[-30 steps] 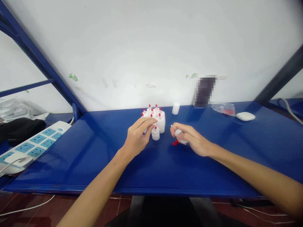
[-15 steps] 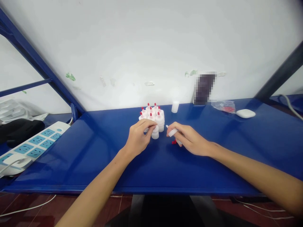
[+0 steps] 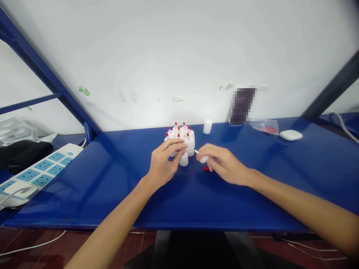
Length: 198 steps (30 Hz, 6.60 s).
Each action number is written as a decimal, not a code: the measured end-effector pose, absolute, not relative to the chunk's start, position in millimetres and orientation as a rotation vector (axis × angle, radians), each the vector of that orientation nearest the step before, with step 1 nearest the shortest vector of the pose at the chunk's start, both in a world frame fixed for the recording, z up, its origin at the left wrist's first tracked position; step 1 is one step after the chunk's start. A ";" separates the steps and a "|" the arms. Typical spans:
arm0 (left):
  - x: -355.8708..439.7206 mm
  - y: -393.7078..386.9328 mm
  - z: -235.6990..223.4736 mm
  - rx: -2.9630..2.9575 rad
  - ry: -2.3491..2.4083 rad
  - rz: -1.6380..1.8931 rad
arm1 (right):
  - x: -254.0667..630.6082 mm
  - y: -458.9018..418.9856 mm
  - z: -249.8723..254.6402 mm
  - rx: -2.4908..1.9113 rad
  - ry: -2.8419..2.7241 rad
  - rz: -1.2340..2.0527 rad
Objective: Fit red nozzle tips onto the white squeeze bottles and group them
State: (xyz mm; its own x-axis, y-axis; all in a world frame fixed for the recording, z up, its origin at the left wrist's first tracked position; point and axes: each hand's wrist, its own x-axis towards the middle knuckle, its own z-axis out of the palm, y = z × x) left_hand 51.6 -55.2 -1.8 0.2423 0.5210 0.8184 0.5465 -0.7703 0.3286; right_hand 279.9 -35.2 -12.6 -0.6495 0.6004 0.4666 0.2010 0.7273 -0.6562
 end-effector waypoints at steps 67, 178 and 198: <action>50.4 -50.8 -11.5 -2.380 -1.466 -1.272 | 289.5 -24.2 -15.1 -0.730 -2.163 0.227; 78.7 -77.7 -15.8 -3.510 -1.239 -1.524 | 266.5 -58.8 -20.5 -0.219 -2.320 0.006; 23.5 -32.5 27.1 -2.357 -1.328 -1.421 | 327.5 74.6 -14.1 -1.160 -1.643 0.601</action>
State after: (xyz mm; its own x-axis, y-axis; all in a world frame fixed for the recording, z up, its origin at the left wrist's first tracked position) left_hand 23.5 -32.5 27.1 0.1911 0.6295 0.7531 0.7089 -0.6192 0.3377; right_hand 327.5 74.6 -14.1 -0.0449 0.8977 0.4383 0.4034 0.4176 -0.8142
